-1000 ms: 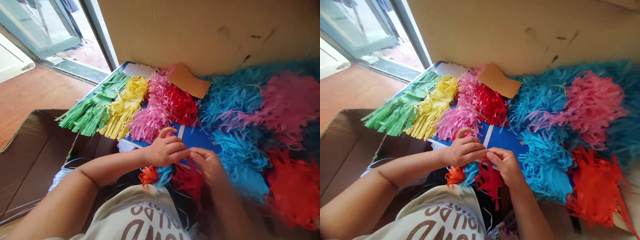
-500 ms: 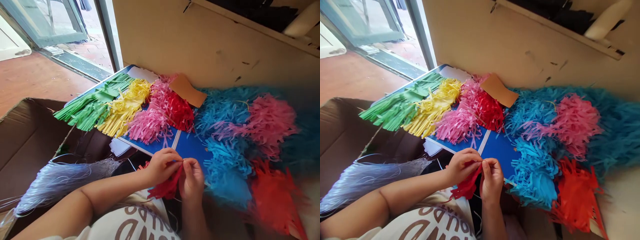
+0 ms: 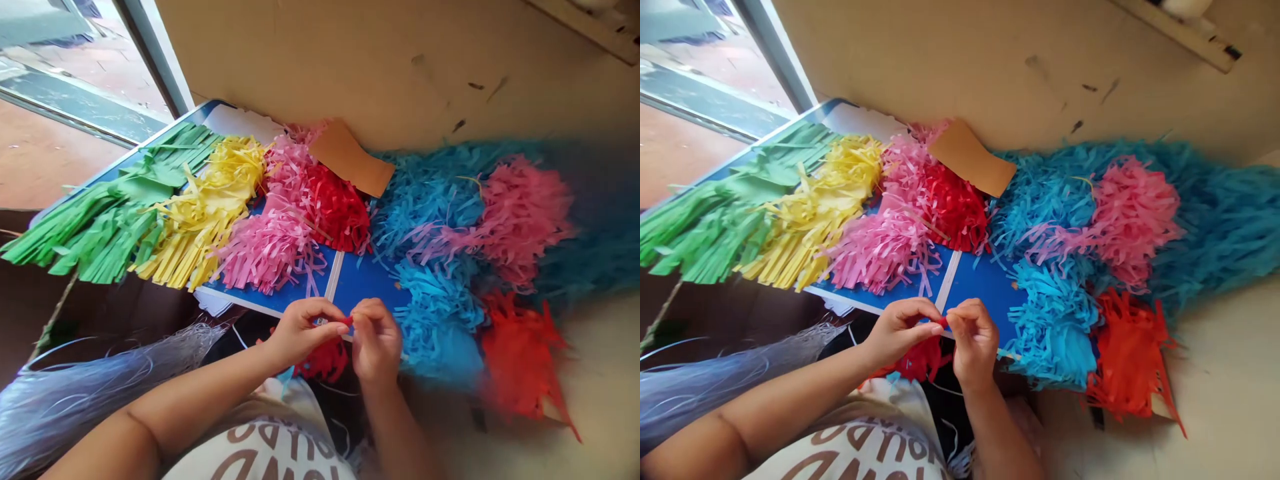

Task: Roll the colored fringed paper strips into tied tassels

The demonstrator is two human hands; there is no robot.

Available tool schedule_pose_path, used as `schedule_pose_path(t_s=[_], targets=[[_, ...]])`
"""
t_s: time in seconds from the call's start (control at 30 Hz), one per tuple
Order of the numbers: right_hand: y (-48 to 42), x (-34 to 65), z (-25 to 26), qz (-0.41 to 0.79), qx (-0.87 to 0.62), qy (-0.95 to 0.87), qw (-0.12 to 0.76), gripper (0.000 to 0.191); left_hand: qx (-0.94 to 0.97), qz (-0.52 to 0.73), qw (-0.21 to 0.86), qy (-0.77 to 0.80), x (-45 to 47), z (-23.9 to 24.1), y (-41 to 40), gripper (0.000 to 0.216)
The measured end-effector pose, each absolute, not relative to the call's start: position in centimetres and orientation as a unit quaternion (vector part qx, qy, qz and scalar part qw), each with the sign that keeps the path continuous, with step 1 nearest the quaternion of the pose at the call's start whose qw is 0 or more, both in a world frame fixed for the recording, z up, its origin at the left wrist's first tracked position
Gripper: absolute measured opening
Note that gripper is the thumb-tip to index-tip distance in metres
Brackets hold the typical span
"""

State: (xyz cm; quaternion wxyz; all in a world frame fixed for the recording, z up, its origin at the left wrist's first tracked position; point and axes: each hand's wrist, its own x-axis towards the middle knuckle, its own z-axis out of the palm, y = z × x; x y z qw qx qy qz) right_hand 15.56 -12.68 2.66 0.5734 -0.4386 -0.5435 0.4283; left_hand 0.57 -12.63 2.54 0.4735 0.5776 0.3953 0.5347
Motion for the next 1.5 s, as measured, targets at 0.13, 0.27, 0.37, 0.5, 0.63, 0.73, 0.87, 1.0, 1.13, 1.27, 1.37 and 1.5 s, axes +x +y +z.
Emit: schedule_pose_path(t_s=[0.13,0.27,0.37,0.5,0.63,0.73,0.87,1.0,1.13,1.27,1.37,1.5], targets=[[-12.0,15.3,3.2,0.317,-0.491,-0.601,0.545,0.005,0.589,0.57,0.353,0.452,0.8,2.0,-12.5,0.02],[-11.9,14.9,2.9,0.359,-0.48,-0.587,0.544,0.008,0.647,0.567,0.322,0.397,0.3,1.7,-12.0,0.014],[-11.9,15.0,2.8,0.421,-0.448,-0.572,0.543,0.012,0.68,0.556,0.306,0.367,-0.4,1.9,-11.6,0.013],[-11.8,15.3,3.4,0.437,-0.442,-0.571,0.536,0.009,0.726,0.536,0.177,0.394,-1.3,2.7,-11.1,0.008],[-11.6,15.7,4.1,0.431,-0.417,-0.592,0.539,0.007,0.75,0.517,0.285,0.298,-1.5,3.2,-10.7,0.008],[-11.0,15.8,4.2,0.424,-0.42,-0.585,0.549,0.007,0.695,0.549,0.345,0.31,-1.3,2.9,-10.7,0.005],[-11.2,15.3,3.8,0.452,-0.427,-0.542,0.565,0.009,0.63,0.565,0.393,0.361,-0.6,2.6,-11.3,0.008],[-11.7,15.4,3.4,0.433,-0.428,-0.548,0.574,0.009,0.564,0.51,0.512,0.398,-0.5,3.0,-11.6,0.015],[-7.7,19.3,2.7,0.328,-0.516,-0.633,0.475,0.016,0.436,0.425,0.703,0.366,-1.0,3.2,-11.5,0.03],[0.0,25.3,1.3,0.157,-0.725,-0.614,0.268,0.035,0.276,0.406,0.818,0.299,-0.8,3.1,-12.1,0.039],[3.7,27.3,-0.2,0.122,-0.732,-0.637,0.207,0.022,0.254,0.391,0.833,0.298,-0.2,2.8,-12.5,0.043],[5.2,26.8,-1.4,0.089,-0.726,-0.664,0.159,0.012,0.321,0.401,0.788,0.34,0.4,2.3,-12.4,0.042]])
